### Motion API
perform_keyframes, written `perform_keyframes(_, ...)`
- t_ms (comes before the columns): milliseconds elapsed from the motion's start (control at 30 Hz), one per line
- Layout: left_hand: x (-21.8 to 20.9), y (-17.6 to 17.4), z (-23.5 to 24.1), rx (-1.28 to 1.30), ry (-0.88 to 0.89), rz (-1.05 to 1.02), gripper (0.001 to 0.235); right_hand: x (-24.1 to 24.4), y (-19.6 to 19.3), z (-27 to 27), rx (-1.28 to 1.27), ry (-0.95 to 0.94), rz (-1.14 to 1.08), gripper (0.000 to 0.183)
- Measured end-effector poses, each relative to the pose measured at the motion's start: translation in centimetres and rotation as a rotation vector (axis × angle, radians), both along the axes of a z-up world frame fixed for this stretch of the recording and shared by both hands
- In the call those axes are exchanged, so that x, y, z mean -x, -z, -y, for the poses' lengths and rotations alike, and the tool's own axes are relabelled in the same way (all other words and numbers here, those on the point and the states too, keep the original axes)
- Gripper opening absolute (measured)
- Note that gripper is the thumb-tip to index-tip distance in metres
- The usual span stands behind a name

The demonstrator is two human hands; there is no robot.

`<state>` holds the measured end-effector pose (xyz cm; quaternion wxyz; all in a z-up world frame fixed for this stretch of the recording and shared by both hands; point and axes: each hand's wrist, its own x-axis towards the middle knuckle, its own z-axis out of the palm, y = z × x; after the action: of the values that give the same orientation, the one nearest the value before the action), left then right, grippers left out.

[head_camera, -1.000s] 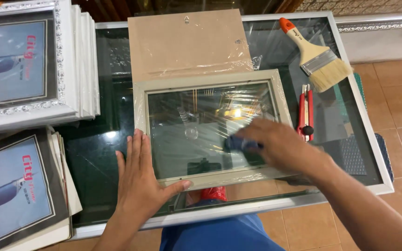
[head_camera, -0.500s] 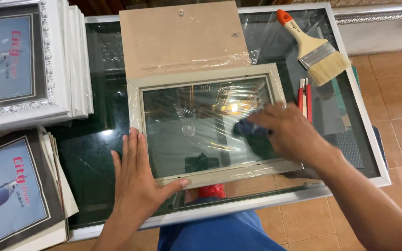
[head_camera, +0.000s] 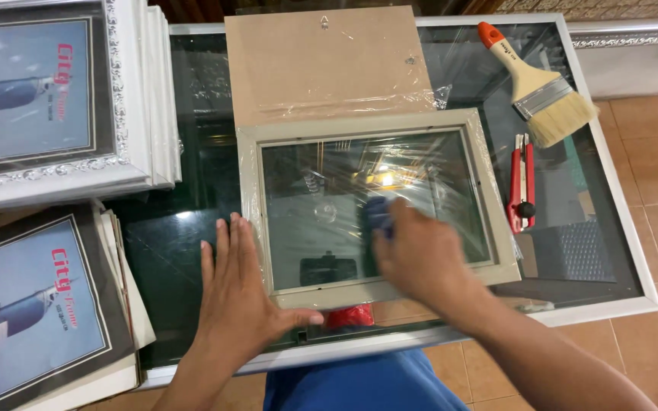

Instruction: Cleaning a picture frame glass using a brush and a piece of cloth.

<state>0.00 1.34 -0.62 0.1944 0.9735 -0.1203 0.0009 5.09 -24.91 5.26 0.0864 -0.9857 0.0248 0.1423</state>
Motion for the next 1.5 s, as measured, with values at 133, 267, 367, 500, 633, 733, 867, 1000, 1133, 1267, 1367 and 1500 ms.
perform_keyframes(133, 0.1, 0.4, 0.1, -0.100, -0.008, 0.029, 0.167, -1.3, 1.6, -9.8, -0.179, -0.279, 0.135, 0.035)
perform_keyframes(267, 0.1, 0.1, 0.2, -0.089, -0.027, 0.021, 0.163, -3.7, 0.0, -7.8, -0.181, -0.108, 0.064, 0.031)
perform_keyframes(367, 0.0, -0.1, 0.0, -0.062, -0.025, 0.008, 0.163, -4.6, -2.1, -1.1, -0.064, 0.134, -0.041, 0.033)
perform_keyframes(500, -0.1, -0.3, -0.1, -0.053, -0.016, -0.019, 0.162, -5.5, -3.4, 6.7, 0.149, 0.354, -0.008, 0.036)
perform_keyframes(633, -0.2, 0.5, -0.3, -0.111, -0.005, -0.030, 0.167, -6.9, -3.9, -0.3, 0.196, 0.366, -0.046, 0.042)
perform_keyframes(733, 0.0, 0.8, -0.3, -0.110, 0.001, 0.047, 0.165, -7.4, -2.6, -8.6, 0.026, 0.162, -0.072, 0.037)
perform_keyframes(867, 0.1, 0.4, -0.1, -0.093, -0.017, 0.048, 0.164, -7.8, -2.0, -13.2, -0.101, -0.165, -0.013, 0.035)
perform_keyframes(1000, 0.0, 0.5, -0.3, -0.115, -0.015, -0.003, 0.167, -8.0, -2.6, -5.2, -0.046, 0.101, -0.057, 0.038)
perform_keyframes(1133, -0.3, 1.0, -0.4, -0.160, -0.014, -0.025, 0.171, -8.0, -4.5, 4.7, 0.106, 0.278, -0.116, 0.042)
perform_keyframes(1267, -0.3, 0.6, -0.1, -0.137, -0.016, -0.037, 0.167, -8.7, -3.4, 9.4, 0.103, 0.275, -0.005, 0.037)
perform_keyframes(1367, -0.4, 0.2, -0.1, -0.087, -0.009, -0.038, 0.164, -8.6, -3.3, 8.5, 0.113, 0.275, -0.002, 0.038)
perform_keyframes(1500, -0.2, 1.0, -0.4, -0.161, 0.019, 0.055, 0.165, -8.3, -6.6, 0.1, 0.056, 0.267, -0.134, 0.039)
